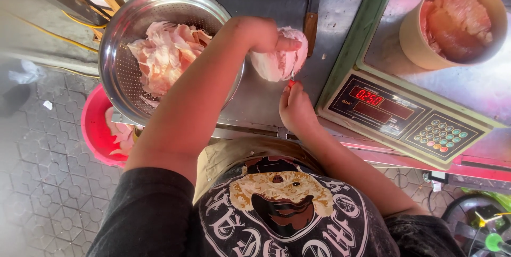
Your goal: Peeling a pomelo and preparing its segments at a counter.
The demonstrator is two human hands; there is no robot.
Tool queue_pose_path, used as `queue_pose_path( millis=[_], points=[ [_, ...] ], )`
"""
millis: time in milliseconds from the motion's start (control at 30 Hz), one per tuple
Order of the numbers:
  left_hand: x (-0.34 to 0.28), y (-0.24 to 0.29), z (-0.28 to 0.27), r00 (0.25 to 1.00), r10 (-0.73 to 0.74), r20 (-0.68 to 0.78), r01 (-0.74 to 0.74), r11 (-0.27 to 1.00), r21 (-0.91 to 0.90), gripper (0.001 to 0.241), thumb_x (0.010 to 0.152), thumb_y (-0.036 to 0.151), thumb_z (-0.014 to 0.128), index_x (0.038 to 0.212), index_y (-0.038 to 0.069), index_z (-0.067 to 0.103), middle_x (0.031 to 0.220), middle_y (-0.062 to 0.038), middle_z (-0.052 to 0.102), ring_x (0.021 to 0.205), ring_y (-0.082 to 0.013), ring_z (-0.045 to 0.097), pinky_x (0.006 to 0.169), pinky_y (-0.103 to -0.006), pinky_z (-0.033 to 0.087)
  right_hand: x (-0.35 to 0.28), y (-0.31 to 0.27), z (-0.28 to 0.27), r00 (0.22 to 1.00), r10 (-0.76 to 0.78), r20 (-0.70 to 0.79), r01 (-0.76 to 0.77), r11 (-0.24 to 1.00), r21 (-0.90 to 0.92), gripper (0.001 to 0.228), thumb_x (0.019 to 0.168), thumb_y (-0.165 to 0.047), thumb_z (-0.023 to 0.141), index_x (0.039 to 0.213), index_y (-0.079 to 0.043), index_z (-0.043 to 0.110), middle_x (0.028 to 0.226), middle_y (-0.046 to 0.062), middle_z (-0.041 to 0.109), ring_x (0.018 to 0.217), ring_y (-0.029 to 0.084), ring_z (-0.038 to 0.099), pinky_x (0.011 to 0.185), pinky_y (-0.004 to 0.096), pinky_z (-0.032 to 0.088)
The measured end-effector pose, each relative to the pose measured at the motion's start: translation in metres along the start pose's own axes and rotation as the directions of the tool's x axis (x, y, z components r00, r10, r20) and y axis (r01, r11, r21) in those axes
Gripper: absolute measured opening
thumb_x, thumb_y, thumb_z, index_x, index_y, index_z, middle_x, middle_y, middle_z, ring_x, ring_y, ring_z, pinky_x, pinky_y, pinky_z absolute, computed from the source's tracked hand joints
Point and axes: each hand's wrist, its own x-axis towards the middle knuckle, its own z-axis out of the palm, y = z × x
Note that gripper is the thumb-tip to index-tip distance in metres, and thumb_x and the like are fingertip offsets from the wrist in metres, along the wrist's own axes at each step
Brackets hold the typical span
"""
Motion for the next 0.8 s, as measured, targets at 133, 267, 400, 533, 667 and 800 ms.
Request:
queue_pose_path(
  millis=[133,267,400,533,667,800],
  points=[
    [-0.001,0.002,-0.006,0.999,-0.013,0.047,0.013,1.000,-0.016,0.092,0.083,0.087,0.045,0.114,0.006,0.076,0.109,-0.016,0.076,0.092,-0.0321,0.073,0.084,-0.0424,0.055,0.006,-0.016,-0.010,0.997,0.080,0.019,-0.081,0.996,0.043,0.020,0.105,-0.014,0.052,0.107,0.005,0.046,0.070,0.031,0.062,0.066,0.052,0.062,0.059,0.059,0.048],
    [0.000,0.001,-0.013,0.996,-0.047,0.077,0.056,0.992,-0.115,0.094,0.085,0.086,0.044,0.113,0.002,0.075,0.105,-0.016,0.077,0.084,-0.0322,0.074,0.073,-0.0410,0.057,0.019,-0.009,-0.022,0.998,0.054,0.025,-0.055,0.997,0.053,0.022,0.105,-0.018,0.052,0.104,0.004,0.049,0.075,0.032,0.063,0.072,0.053,0.062,0.062,0.059,0.048],
    [0.009,0.002,-0.007,0.991,-0.070,0.115,0.100,0.954,-0.283,0.089,0.085,0.081,0.046,0.113,0.002,0.075,0.103,-0.016,0.078,0.080,-0.0326,0.076,0.063,-0.0434,0.059,0.026,-0.006,-0.038,0.998,0.040,0.054,-0.041,0.999,0.016,0.024,0.104,-0.020,0.052,0.106,0.004,0.051,0.080,0.032,0.065,0.077,0.054,0.062,0.067,0.061,0.048],
    [0.020,0.009,0.001,0.989,-0.066,0.131,0.112,0.918,-0.379,0.085,0.082,0.079,0.047,0.115,0.007,0.075,0.106,-0.013,0.077,0.081,-0.0317,0.077,0.063,-0.0459,0.061,0.031,-0.005,-0.068,0.992,0.045,0.115,-0.043,0.999,-0.018,0.024,0.103,-0.020,0.051,0.107,0.004,0.053,0.081,0.032,0.065,0.077,0.053,0.064,0.070,0.061,0.049],
    [0.025,0.007,0.017,0.987,-0.044,0.156,0.108,0.898,-0.426,0.089,0.084,0.081,0.043,0.117,0.005,0.074,0.109,-0.015,0.077,0.084,-0.0310,0.078,0.067,-0.0457,0.064,0.022,-0.011,-0.080,0.986,0.075,0.152,-0.059,0.992,-0.110,0.024,0.103,-0.020,0.052,0.105,0.004,0.054,0.081,0.032,0.066,0.077,0.053,0.064,0.069,0.061,0.050],
    [0.014,0.004,0.014,0.994,-0.044,0.104,0.083,0.907,-0.412,0.091,0.084,0.082,0.044,0.115,0.003,0.074,0.107,-0.016,0.078,0.085,-0.0311,0.079,0.069,-0.0432,0.065,0.008,-0.005,-0.069,0.994,0.008,0.109,0.003,0.994,-0.107,0.025,0.102,-0.020,0.051,0.107,0.005,0.052,0.079,0.033,0.065,0.073,0.052,0.064,0.066,0.060,0.051]
  ],
)
